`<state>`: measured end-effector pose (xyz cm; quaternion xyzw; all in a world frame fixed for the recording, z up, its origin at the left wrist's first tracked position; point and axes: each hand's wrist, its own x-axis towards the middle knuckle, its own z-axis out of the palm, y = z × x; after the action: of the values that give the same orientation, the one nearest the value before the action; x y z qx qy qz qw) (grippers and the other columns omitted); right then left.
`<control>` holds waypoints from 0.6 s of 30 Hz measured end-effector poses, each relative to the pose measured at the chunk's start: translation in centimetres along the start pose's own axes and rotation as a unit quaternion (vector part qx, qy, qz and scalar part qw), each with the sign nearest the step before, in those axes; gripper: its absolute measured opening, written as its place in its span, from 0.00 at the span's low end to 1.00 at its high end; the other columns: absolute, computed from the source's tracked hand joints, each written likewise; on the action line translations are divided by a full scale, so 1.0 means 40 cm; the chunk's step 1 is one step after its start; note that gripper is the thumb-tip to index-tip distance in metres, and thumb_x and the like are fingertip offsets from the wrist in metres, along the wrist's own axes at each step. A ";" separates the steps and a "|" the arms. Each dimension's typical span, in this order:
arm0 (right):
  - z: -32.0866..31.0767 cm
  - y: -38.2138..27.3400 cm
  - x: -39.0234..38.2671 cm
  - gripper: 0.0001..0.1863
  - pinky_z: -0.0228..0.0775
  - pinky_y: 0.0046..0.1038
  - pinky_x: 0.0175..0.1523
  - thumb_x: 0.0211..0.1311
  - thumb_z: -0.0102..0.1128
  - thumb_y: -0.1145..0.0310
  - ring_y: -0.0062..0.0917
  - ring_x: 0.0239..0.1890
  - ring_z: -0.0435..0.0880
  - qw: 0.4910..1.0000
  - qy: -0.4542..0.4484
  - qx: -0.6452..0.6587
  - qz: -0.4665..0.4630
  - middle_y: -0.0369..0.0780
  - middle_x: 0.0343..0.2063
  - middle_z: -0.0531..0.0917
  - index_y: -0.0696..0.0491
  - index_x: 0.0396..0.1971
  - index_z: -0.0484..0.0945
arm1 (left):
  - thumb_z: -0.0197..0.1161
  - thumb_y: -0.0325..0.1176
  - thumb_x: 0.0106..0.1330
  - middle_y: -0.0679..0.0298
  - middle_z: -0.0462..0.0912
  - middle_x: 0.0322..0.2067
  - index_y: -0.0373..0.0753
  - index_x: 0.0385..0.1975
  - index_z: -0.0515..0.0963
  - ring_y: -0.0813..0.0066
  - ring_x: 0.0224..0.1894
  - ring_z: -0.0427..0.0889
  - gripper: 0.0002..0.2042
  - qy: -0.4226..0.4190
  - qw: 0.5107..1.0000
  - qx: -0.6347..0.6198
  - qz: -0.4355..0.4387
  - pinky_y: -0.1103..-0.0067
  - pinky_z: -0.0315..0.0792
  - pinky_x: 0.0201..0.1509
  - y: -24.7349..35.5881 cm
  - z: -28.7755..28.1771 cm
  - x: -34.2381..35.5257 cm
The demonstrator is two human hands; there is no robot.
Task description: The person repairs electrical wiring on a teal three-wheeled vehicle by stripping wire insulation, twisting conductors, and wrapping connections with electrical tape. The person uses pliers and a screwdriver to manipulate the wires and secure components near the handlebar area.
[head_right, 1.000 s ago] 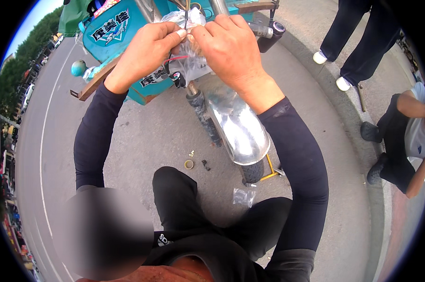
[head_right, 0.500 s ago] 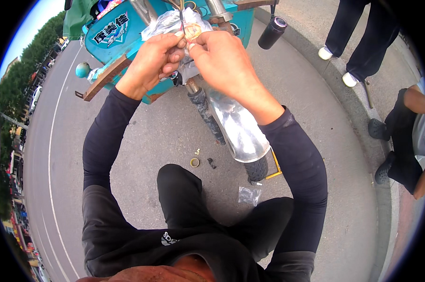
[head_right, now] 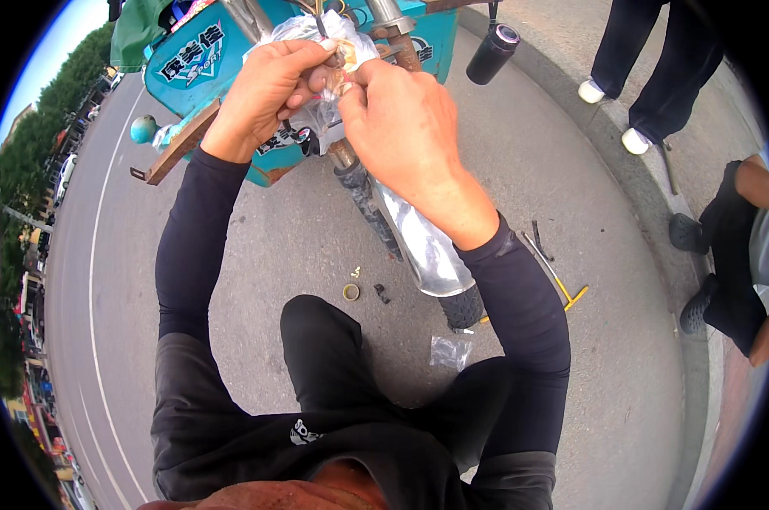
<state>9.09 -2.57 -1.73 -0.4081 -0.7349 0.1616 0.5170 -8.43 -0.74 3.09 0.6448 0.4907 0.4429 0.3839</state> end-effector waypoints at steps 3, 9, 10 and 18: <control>0.001 -0.001 -0.016 0.10 0.75 0.45 0.33 0.63 0.59 0.67 0.47 0.26 0.84 0.999 0.018 -0.044 -0.015 0.49 0.19 0.82 0.59 0.29 0.82 | 0.62 0.39 0.71 0.76 0.74 0.18 0.36 0.34 0.81 0.94 0.13 0.64 0.12 0.006 1.000 -0.001 -0.023 0.91 0.53 0.13 0.005 0.017 0.011; -0.036 -0.064 -0.182 0.07 0.73 0.46 0.29 0.61 0.61 0.70 0.47 0.23 0.83 0.979 -0.159 -0.104 -0.070 0.48 0.17 0.81 0.58 0.27 0.77 | 0.63 0.39 0.71 0.76 0.74 0.17 0.35 0.28 0.81 0.93 0.14 0.63 0.13 0.025 0.999 -0.022 -0.030 0.91 0.56 0.17 -0.006 0.011 0.022; -0.069 -0.063 -0.210 0.07 0.72 0.45 0.28 0.61 0.61 0.70 0.47 0.22 0.82 0.975 -0.184 -0.092 -0.081 0.48 0.18 0.81 0.58 0.27 0.76 | 0.64 0.39 0.71 0.76 0.74 0.17 0.35 0.28 0.81 0.93 0.14 0.63 0.13 0.025 0.999 -0.033 -0.029 0.91 0.56 0.16 -0.010 0.012 0.017; -0.272 0.184 -0.316 0.09 0.67 0.35 0.28 0.66 0.61 0.67 0.37 0.19 0.79 0.957 -0.063 -0.243 0.148 0.46 0.16 0.78 0.57 0.35 0.84 | 0.63 0.38 0.72 0.78 0.73 0.16 0.36 0.34 0.80 0.96 0.11 0.63 0.10 -0.022 0.999 -0.030 -0.009 0.93 0.52 0.12 -0.087 -0.012 -0.002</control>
<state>23.63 -9.73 -10.01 -0.6144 -0.7143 0.0783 0.3257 -9.91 0.00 -0.01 0.6381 0.4740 0.4396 0.4182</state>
